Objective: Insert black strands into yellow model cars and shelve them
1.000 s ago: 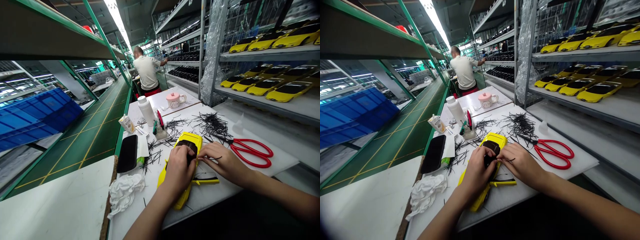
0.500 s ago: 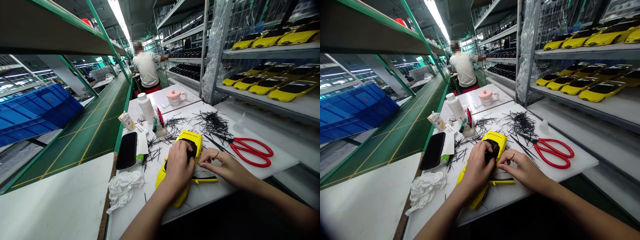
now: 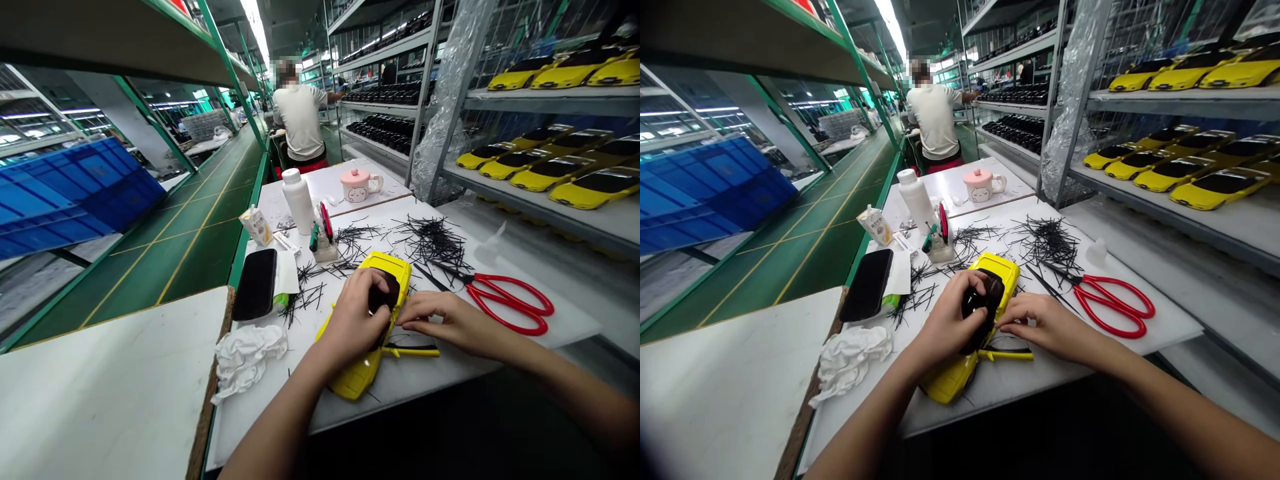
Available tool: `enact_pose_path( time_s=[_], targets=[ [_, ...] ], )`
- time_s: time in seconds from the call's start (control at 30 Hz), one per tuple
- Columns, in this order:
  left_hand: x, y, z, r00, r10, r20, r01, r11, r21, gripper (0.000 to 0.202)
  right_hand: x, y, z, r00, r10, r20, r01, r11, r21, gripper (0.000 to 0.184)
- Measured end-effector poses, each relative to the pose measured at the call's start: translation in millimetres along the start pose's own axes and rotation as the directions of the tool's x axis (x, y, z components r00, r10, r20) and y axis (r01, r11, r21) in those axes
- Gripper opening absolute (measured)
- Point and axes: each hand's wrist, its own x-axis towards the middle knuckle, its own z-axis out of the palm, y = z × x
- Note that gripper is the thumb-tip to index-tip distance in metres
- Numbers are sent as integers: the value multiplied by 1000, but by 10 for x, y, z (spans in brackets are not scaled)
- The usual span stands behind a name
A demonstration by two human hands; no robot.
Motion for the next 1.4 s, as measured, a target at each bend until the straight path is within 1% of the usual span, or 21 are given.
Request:
enact_pose_path(
  time_s=[0.1,0.2,0.3,0.43,0.57,0.7,0.83,0.93,1.0,1.03,1.07,1.13,1.17,1.2,1.27,1.33,1.4],
  targets=[
    [20,-10,-51,995,-99,-24,90,968,-233,25,28,52,8,1000,-9,19,10,999,-34,19],
    [42,-22,-70,983,-184,-19,156,878,-453,23,43,112,54,999,-38,30,40,997,-71,20],
    [53,-33,-76,978,-209,-5,172,818,-549,22,38,168,107,996,-76,38,80,989,-123,23],
    [54,-41,-73,975,-223,-3,184,812,-553,21,19,235,150,985,-168,25,170,975,-147,24],
    [54,-42,-64,976,-219,-5,181,815,-550,22,12,267,149,976,-210,55,217,957,-193,25],
    [55,-35,-57,977,-211,-11,172,822,-543,22,26,260,115,972,-213,98,232,936,-265,27],
    [55,-33,-52,979,-202,-15,164,837,-522,22,63,226,66,963,-210,167,256,905,-340,28],
    [49,-39,-44,982,-188,-20,154,854,-497,21,96,180,43,964,-193,184,248,902,-353,27],
    [39,-39,-37,985,-169,-29,139,886,-443,21,121,141,35,969,-156,191,209,929,-306,28],
    [31,-37,-33,988,-151,-34,126,914,-385,21,134,120,31,973,-119,198,170,949,-264,27],
    [22,-32,-30,992,-124,-35,107,946,-306,20,147,102,26,976,-65,209,109,972,-207,27],
    [1,-16,-27,999,-53,-10,51,991,-126,20,168,74,5,965,84,249,-77,996,-37,25],
    [-10,-7,-27,1000,-20,17,20,999,-51,20,174,67,-11,945,163,284,-186,981,59,24],
    [-19,3,-30,999,9,51,-9,1000,2,19,177,65,-31,918,228,326,-289,945,151,24],
    [-35,21,-38,992,48,118,-55,997,51,18,173,72,-75,867,307,392,-437,847,303,24],
    [-45,34,-48,984,76,161,-87,994,67,17,157,86,-118,850,338,404,-499,764,410,25],
    [-50,41,-58,978,98,183,-112,992,65,17,138,95,-147,854,350,385,-512,698,501,26]
  ],
)
